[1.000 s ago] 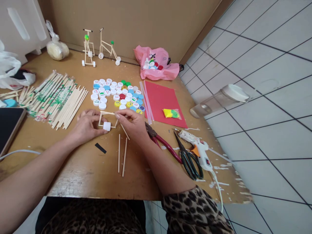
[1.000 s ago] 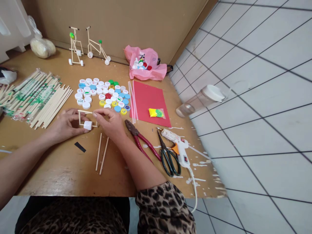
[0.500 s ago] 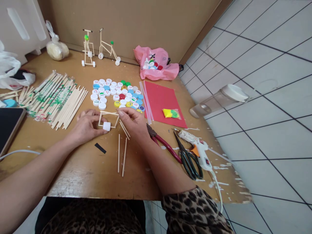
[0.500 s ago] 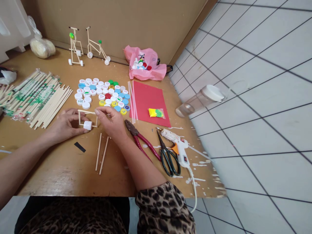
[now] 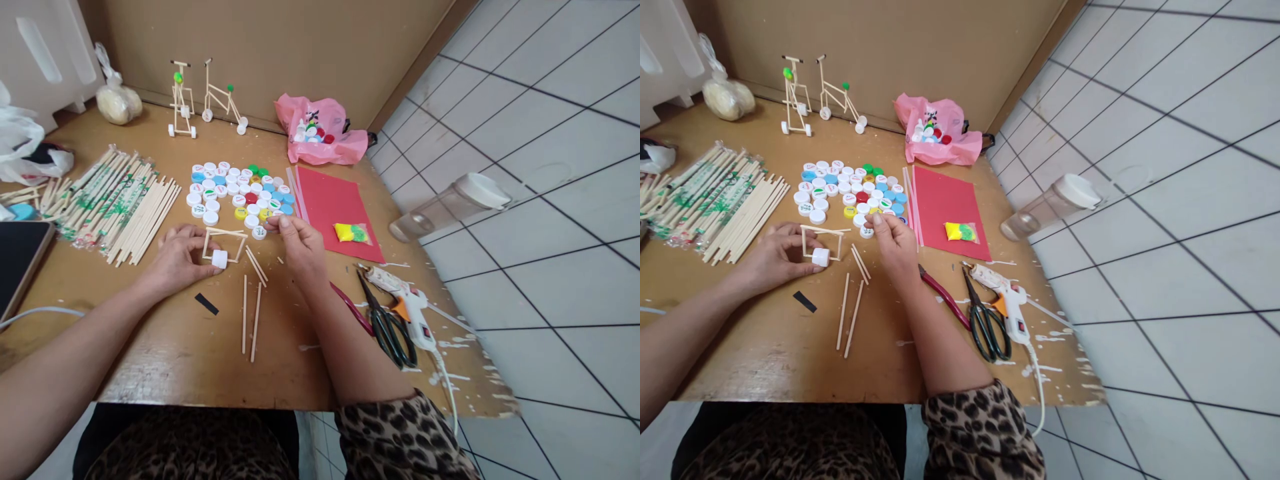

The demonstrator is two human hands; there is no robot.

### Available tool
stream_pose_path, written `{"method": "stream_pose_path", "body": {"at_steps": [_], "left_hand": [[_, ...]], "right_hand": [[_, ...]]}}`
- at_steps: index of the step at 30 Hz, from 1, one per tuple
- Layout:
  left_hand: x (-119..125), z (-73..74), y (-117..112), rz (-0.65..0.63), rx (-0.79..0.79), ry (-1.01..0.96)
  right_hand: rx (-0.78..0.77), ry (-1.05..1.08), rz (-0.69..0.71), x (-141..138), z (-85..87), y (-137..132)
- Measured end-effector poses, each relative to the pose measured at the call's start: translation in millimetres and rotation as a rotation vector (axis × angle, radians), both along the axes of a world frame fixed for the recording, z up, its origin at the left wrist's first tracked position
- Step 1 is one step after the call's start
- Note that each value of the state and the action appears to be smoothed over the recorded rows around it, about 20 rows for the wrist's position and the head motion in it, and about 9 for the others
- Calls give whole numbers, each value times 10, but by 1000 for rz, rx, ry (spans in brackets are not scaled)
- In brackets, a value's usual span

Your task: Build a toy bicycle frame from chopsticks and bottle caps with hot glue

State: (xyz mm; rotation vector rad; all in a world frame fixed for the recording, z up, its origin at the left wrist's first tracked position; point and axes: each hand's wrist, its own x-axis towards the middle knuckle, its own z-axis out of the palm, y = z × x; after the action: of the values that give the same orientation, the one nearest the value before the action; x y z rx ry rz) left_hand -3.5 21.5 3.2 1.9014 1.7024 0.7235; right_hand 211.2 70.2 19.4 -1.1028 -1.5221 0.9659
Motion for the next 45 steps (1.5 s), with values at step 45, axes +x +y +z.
{"method": "stream_pose_path", "body": {"at_steps": [45], "left_hand": [[-15, -4, 3, 20, 2, -6]], "right_hand": [[-59, -434, 42, 122, 57, 6]]}}
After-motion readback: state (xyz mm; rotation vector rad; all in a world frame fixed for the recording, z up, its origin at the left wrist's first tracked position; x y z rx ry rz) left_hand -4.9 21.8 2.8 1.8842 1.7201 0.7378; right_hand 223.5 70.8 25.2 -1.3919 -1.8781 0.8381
